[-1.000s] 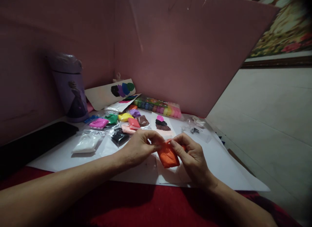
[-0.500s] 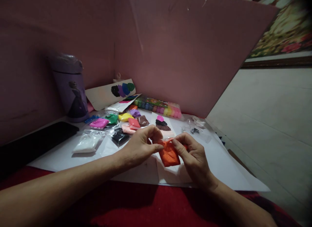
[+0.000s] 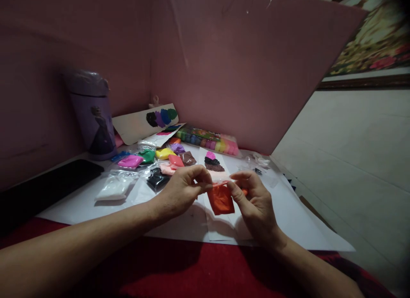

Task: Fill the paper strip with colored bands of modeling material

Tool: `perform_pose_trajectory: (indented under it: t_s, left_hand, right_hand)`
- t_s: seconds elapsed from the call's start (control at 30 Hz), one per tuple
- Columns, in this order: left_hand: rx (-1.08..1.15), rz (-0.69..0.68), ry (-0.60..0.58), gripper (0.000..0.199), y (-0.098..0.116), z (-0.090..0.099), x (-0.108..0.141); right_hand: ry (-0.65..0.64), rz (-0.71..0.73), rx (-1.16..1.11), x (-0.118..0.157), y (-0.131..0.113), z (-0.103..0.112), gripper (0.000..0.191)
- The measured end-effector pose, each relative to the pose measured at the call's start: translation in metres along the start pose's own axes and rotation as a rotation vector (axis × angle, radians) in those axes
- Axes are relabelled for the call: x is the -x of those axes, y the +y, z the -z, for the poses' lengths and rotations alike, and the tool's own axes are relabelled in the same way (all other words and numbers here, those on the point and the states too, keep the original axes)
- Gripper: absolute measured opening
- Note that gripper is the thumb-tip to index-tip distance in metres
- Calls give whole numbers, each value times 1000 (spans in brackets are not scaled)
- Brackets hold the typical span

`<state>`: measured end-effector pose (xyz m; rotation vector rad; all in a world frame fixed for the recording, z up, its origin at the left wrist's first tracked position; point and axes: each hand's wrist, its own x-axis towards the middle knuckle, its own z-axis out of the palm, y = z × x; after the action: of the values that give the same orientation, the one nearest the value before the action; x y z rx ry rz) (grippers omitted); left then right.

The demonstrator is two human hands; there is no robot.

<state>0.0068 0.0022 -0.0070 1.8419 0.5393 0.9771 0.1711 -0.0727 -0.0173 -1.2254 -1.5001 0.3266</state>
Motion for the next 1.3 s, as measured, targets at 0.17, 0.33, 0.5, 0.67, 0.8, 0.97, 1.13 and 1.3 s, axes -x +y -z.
perform_pose_trajectory:
  t_s: [0.17, 0.33, 0.5, 0.67, 0.8, 0.97, 1.13, 1.3]
  left_hand:
    - [-52, -87, 0, 8, 0, -1, 1]
    - [-155, -143, 3, 9, 0, 0, 2]
    - [-226, -177, 4, 11, 2, 1, 2]
    - [-252, -169, -14, 10, 2, 2, 2]
    - [-257, -160, -24, 9, 1, 2, 3]
    - [-225, -135, -30, 7, 3, 1, 4]
    - [-123, -53, -47, 25, 8, 0, 4]
    - [43, 115, -249, 21, 3, -1, 4]
  right_hand:
    - [28, 156, 118, 3, -4, 2, 12]
    - [-43, 231, 193, 3, -1, 4, 6]
    - [-137, 247, 239, 1, 2, 3, 9]
    - [-167, 266, 251, 2, 3, 4, 5]
    - [-195, 237, 300, 2, 2, 5, 5]
    - [-192, 171, 278, 1, 0, 4, 10]
    - [-147, 63, 111, 1, -4, 1, 19]
    - [-81, -7, -14, -1, -5, 2, 21]
